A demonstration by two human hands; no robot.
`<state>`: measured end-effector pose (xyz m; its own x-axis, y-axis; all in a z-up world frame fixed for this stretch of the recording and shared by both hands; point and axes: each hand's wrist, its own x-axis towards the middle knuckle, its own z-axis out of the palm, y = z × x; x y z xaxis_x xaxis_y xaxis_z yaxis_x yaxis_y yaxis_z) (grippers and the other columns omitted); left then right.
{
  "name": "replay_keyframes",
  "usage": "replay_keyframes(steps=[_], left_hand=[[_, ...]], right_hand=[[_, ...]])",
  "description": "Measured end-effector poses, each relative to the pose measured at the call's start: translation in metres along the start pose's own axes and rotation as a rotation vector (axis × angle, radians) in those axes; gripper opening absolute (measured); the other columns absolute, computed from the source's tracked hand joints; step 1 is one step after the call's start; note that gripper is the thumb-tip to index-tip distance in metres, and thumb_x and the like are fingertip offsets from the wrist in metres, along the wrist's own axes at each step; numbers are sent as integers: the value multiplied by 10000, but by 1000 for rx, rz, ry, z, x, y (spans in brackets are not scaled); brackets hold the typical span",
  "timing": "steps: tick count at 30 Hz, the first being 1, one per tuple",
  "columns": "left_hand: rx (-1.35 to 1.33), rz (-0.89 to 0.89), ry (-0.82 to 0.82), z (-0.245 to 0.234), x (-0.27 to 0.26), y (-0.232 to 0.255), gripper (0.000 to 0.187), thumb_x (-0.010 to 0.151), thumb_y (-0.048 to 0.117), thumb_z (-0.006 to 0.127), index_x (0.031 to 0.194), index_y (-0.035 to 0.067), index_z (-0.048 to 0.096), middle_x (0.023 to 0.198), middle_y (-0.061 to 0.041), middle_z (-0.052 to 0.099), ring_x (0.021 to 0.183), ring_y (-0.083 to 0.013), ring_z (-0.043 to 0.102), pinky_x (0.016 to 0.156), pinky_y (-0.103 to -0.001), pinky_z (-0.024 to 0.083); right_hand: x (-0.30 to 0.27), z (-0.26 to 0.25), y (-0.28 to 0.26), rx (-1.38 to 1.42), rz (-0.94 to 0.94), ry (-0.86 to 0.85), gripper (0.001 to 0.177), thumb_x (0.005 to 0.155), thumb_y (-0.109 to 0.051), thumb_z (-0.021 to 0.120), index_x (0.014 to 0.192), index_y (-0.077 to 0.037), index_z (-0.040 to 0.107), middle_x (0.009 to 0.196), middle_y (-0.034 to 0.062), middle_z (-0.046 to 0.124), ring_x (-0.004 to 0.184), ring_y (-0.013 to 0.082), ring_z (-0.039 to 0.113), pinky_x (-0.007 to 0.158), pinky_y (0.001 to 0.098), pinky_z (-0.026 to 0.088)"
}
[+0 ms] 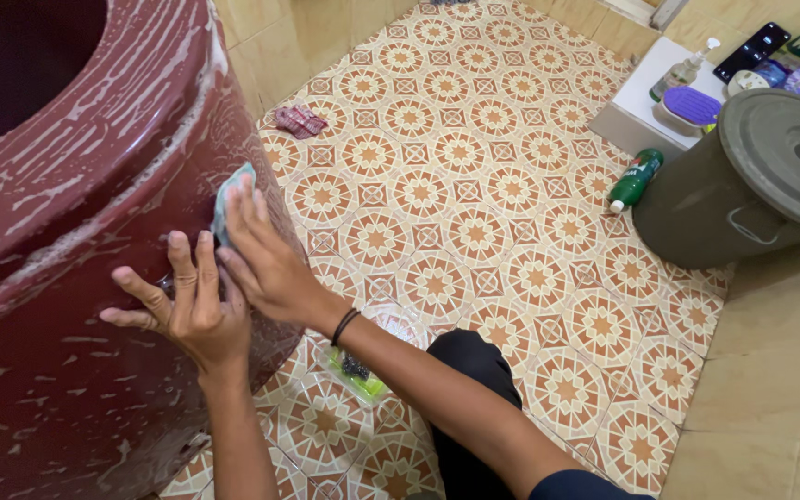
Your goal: The person scrubs the exterior and rim of a maroon plastic basin using a blue sponge and soapy water. They move around the basin, cleaning different sides and the top edge, then briefly wipe the adjacent wall tiles.
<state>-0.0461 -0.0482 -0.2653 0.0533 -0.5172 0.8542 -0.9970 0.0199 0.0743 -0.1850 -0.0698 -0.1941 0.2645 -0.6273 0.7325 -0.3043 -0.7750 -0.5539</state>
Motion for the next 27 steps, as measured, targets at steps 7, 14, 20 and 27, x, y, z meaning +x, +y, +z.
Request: replay_keyframes(steps=[7, 14, 20, 27], left_hand=[[7, 27, -27, -3, -4, -4, 268, 1108, 270, 713, 1347, 214, 822, 1660, 87, 524, 1636, -343, -34, 1248, -547, -208], [-59, 10, -30, -16, 12, 3, 322, 1072, 207, 738, 1392, 209, 777, 1640, 81, 567, 1623, -332, 73, 1270, -571, -135], [-252, -46, -143, -75, 26, 6, 472, 985, 105, 717, 1453, 123, 659, 1631, -97, 467, 1574, -449, 221, 1268, -654, 98], [-230, -104, -75, -137, 38, -8, 495, 934, 72, 718, 1423, 112, 650, 1638, -198, 387, 1552, -523, 224, 1257, -678, 212]], right_hand=[[4, 5, 16, -15, 174, -1, 672, 1126, -224, 435, 1624, 95, 116, 1712, 315, 98, 1637, 425, 105, 1360, 473, 114], [10, 15, 9, -65, -4, 119, 600, 1148, -212, 396, 1653, 19, 171, 1748, 250, 122, 1658, 370, 66, 1396, 432, 45], [26, 25, 48, 214, 365, 185, 574, 1132, -224, 395, 1607, 63, 249, 1727, 255, 195, 1635, 356, 157, 1332, 385, 118], [19, 36, 3, -56, -110, 178, 643, 1101, -111, 482, 1635, 63, 169, 1716, 295, 114, 1619, 496, 99, 1355, 509, 131]])
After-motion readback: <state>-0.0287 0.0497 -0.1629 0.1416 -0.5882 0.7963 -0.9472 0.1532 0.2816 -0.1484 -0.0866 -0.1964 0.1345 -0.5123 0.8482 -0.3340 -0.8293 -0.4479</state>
